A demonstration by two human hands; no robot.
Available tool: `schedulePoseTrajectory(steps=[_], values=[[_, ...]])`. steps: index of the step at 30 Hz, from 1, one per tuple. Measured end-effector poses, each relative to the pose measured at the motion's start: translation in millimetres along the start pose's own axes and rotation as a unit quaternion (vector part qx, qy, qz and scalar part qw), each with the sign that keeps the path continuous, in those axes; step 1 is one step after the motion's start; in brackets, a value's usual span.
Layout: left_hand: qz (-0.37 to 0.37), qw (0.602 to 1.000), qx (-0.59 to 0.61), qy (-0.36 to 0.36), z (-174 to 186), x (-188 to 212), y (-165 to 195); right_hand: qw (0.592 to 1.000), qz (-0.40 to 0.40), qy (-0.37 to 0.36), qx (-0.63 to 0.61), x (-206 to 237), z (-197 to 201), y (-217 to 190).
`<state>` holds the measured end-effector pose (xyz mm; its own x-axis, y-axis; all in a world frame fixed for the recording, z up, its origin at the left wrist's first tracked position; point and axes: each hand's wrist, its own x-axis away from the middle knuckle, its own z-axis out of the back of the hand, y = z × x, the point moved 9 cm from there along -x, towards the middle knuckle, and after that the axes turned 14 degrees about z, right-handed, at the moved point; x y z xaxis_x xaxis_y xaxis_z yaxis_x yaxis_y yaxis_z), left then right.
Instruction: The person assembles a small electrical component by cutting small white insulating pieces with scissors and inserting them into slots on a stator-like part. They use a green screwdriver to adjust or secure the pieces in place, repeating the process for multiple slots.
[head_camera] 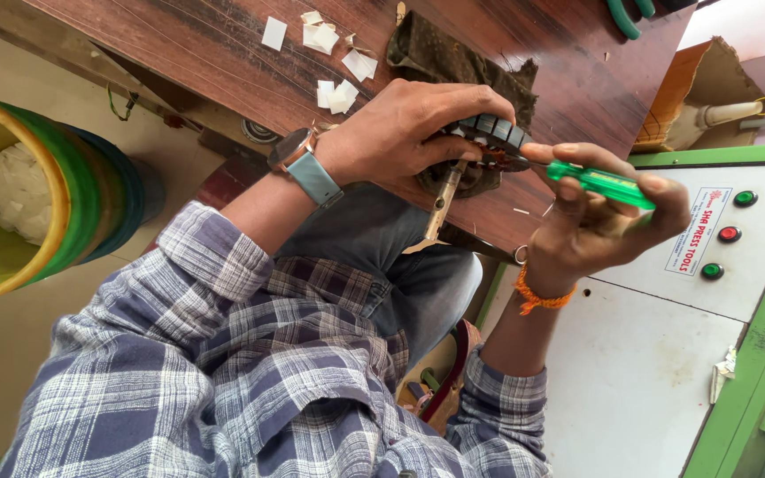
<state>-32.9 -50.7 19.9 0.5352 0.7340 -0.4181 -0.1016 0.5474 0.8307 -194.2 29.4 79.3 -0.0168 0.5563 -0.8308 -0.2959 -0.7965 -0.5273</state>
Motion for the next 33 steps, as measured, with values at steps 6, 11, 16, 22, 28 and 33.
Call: schedulePoseTrajectory(steps=[6,11,16,22,28,33], values=[[0.017,0.998,-0.014,0.054,5.7,4.2,2.0,0.995,0.054,-0.013,0.088,11.5,-27.2,-21.2],[0.077,0.996,-0.005,0.033,4.8,-0.8,4.0,0.996,0.032,0.019,0.086,7.9,-7.5,-16.0],[0.132,0.988,-0.052,0.054,9.1,4.2,1.8,0.961,-0.264,-0.008,0.077,12.8,52.2,37.8],[0.093,0.991,0.000,0.096,4.1,21.0,16.4,0.898,-0.432,-0.017,0.087,63.1,61.6,109.1],[0.041,0.994,-0.062,0.083,-2.8,5.3,28.0,0.960,-0.275,0.039,0.020,36.4,66.5,53.8],[-0.020,0.990,-0.119,0.070,-14.6,-19.0,22.4,0.987,-0.144,0.063,0.038,28.7,66.4,-14.1]])
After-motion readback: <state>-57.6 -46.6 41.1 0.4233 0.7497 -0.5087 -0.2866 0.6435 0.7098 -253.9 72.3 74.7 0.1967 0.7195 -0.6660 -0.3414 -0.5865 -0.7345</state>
